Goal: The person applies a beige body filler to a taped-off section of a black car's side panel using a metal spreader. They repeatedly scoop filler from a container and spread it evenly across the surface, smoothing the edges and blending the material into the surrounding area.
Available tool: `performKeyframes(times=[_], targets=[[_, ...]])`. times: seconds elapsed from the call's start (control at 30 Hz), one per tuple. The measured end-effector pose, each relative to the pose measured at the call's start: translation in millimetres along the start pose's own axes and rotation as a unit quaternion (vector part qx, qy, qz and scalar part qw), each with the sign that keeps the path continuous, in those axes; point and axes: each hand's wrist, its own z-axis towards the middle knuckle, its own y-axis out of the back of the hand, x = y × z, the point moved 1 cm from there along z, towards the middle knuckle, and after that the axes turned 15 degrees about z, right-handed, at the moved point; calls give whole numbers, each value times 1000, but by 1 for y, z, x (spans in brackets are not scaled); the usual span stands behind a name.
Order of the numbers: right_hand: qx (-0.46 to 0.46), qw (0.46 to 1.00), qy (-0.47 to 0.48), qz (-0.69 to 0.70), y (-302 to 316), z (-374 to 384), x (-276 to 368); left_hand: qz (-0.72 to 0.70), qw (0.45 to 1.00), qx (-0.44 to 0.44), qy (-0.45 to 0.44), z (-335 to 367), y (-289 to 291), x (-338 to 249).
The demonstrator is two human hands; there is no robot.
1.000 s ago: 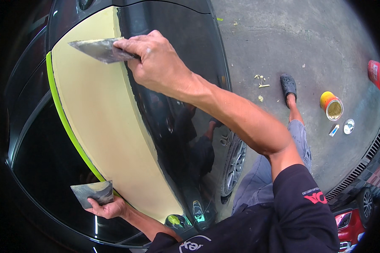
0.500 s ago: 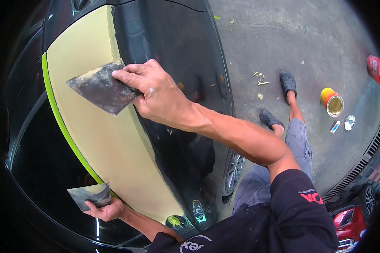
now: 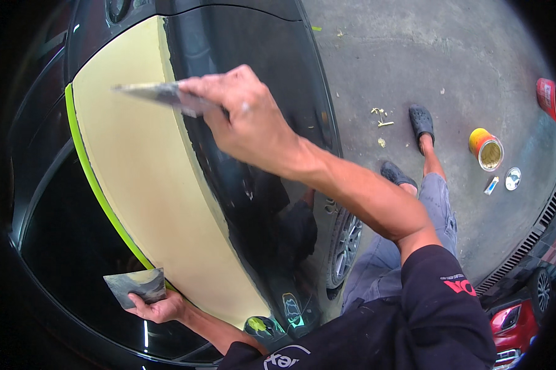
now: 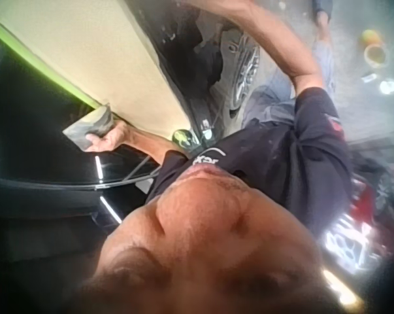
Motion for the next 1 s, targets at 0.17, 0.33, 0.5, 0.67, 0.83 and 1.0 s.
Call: performKeyframes(times=[0.17,0.33,0.5,0.67,0.83,1.0], targets=[[-18,999,-35,-13,-3,42,-21,9,1000,12,-3,-2,-2,-3],[-3,999,-47,-22,-8,59,-24,16,999,36,-4,0,1,-2],[15,999,-23,-35,-13,63,-30,9,999,46,-6,0,2,-2],[-20,998,37,-35,-15,55,-39,12,999,32,-33,1,2,2],[5,998,37,-47,-18,50,-40,5,999,39,-1,-2,-2,-4],[-14,998,55,-41,-14,57,-42,-6,998,56,30,-2,-2,-6]])
